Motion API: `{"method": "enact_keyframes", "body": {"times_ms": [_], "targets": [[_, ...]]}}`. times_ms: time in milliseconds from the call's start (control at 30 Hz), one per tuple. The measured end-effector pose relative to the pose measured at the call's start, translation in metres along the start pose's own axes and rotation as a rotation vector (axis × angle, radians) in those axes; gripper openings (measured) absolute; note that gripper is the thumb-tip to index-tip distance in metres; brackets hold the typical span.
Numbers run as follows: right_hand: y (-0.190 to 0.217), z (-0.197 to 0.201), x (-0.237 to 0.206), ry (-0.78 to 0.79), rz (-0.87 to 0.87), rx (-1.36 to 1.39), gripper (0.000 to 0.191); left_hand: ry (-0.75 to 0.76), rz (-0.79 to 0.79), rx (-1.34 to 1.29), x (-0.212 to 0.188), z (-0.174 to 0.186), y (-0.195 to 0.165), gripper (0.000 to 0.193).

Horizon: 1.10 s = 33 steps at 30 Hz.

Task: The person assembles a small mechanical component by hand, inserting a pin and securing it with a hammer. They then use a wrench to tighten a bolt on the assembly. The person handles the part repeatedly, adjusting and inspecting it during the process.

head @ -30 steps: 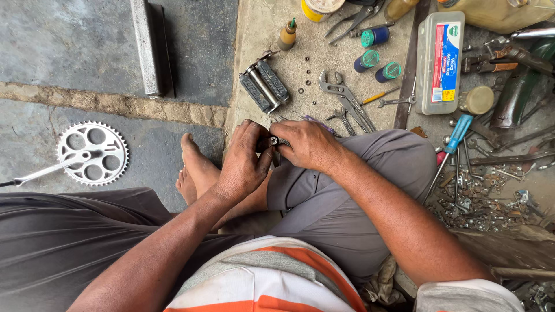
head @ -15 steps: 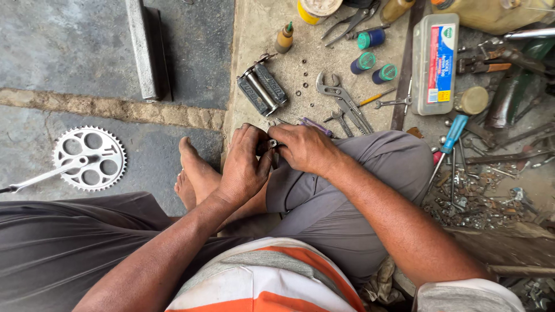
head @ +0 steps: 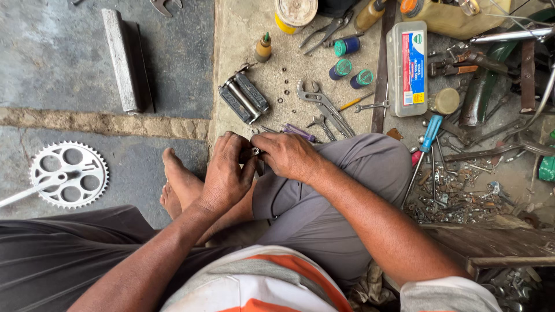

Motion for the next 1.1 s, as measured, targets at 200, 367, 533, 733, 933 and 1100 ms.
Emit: {"method": "enact_keyframes", "body": {"times_ms": [200,367,533,733,933,1100], "targets": [[-0.012,-0.001,0.001,-0.045,0.041,0.066,0.022,0.069,-0.053,0.047,0.012,0.001,0.002,0.031],[-0.032,-0.004,-0.016,-0.179,0.075,0.074,0.025,0.104,-0.051,0.090,0.014,-0.022,-0.011,0.029],[-0.052,-0.010,-0.035,-0.178,0.003,0.121,0.019,0.104,-0.035,0.227,0.012,-0.040,-0.011,0.027],[-0.059,0.007,-0.042,-0.289,0.063,0.202,0.034,0.115,0.121,0.340,0.012,-0.060,0.014,0.033],[-0.056,0.033,-0.066,-0.189,-0.046,0.011,0.029,0.201,0.213,0.475,0.022,-0.071,0.031,0.037],[-0.105,0.130,-0.128,-0.315,-0.006,-0.277,0.025,0.220,0.227,0.359,0.025,-0.082,0.041,0.051]]}}
Point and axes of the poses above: each hand's wrist, its own x-axis towards the middle knuckle, its own z-axis out of the back of the hand, y = z × x, the point moved 5 cm from there along x, towards the middle knuckle, and after that the axes turned 9 degrees about z, right-handed, at the moved point
